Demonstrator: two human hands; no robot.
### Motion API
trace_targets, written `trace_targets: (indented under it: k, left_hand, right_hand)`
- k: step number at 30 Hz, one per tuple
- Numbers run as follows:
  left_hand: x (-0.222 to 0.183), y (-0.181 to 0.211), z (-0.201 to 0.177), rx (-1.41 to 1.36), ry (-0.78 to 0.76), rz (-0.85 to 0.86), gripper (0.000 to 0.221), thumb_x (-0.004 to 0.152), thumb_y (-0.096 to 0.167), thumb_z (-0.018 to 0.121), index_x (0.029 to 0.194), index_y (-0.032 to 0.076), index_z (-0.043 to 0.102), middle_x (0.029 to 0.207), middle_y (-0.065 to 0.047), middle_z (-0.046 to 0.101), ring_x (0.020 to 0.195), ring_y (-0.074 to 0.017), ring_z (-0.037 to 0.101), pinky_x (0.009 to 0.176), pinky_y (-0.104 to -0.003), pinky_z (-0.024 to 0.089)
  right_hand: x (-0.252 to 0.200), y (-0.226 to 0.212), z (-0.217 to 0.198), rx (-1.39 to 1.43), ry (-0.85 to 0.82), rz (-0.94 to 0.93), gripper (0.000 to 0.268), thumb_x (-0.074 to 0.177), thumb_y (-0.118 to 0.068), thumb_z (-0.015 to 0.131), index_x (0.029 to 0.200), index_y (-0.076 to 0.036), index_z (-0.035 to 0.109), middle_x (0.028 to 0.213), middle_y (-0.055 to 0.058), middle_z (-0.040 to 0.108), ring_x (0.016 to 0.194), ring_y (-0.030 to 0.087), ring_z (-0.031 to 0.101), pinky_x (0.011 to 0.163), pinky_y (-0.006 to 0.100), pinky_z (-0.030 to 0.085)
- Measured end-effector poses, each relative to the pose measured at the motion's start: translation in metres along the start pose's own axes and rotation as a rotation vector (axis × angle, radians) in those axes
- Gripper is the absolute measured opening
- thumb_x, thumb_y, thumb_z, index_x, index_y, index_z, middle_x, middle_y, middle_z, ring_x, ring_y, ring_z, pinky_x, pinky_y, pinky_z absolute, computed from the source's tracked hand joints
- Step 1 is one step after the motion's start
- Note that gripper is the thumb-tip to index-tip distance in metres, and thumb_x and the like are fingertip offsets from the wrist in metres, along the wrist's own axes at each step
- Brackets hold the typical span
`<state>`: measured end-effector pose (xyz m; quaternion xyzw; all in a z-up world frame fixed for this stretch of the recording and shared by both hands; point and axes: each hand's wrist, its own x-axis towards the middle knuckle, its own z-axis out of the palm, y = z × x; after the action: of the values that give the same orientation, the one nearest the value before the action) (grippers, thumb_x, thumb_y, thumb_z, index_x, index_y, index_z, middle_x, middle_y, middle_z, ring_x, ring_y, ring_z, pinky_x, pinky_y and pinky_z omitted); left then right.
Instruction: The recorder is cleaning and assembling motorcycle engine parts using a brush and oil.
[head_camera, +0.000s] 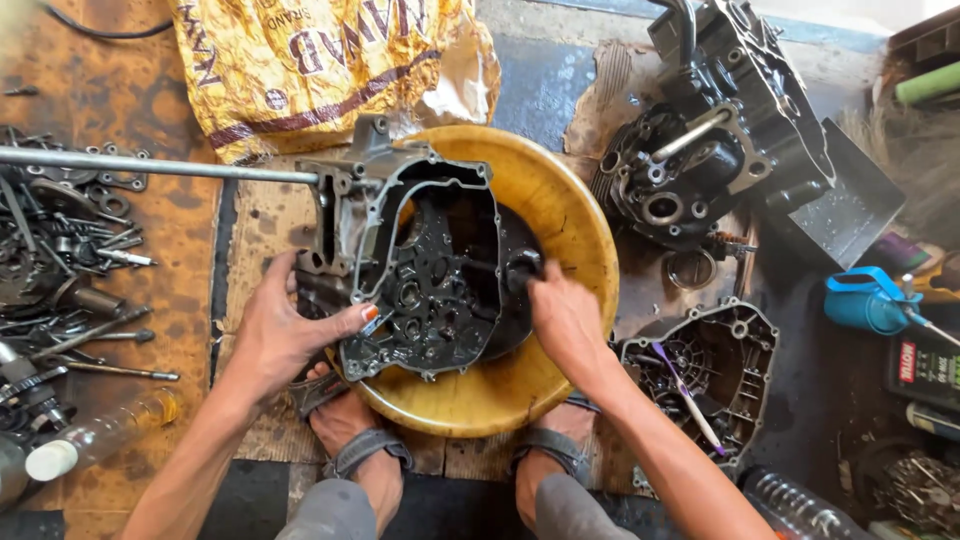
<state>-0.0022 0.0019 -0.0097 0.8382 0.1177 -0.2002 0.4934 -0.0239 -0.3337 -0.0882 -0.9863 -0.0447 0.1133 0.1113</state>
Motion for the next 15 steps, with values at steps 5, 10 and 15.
trace_targets:
  k: [5, 10, 15]
  left_hand:
    - [-0.002, -0.001, -0.001, 0.015, 0.019, 0.03, 0.108, 0.06, 0.036, 0.095, 0.142, -0.009, 0.041, 0.116, -0.021, 0.071, 0.104, -0.0272, 0.071, 0.091, -0.038, 0.056]
    - [0.0, -0.001, 0.0, 0.045, 0.024, 0.025, 0.106, 0.06, 0.036, 0.094, 0.143, -0.007, 0.044, 0.117, -0.022, 0.071, 0.108, -0.029, 0.07, 0.094, -0.039, 0.054]
    - [0.006, -0.014, -0.005, -0.015, 0.017, 0.053, 0.109, 0.061, 0.037, 0.094, 0.145, -0.009, 0.042, 0.12, -0.024, 0.071, 0.11, -0.0307, 0.07, 0.094, -0.037, 0.054]
  right_hand:
    - [-0.01, -0.025, -0.07, 0.251, 0.013, 0.007, 0.024, 0.091, -0.003, 0.06, 0.107, -0.005, 0.077, 0.103, 0.018, 0.071, 0.089, 0.036, 0.072, 0.077, 0.044, 0.059]
    - [0.021, -0.063, -0.039, 0.572, 0.252, -0.14, 0.031, 0.091, 0.004, 0.059, 0.118, -0.004, 0.074, 0.108, 0.015, 0.073, 0.091, 0.033, 0.072, 0.08, 0.04, 0.059]
    - [-0.008, -0.103, 0.02, 0.672, 0.35, -0.202, 0.049, 0.087, 0.012, 0.052, 0.134, 0.002, 0.063, 0.124, 0.026, 0.066, 0.094, 0.038, 0.071, 0.082, 0.039, 0.062]
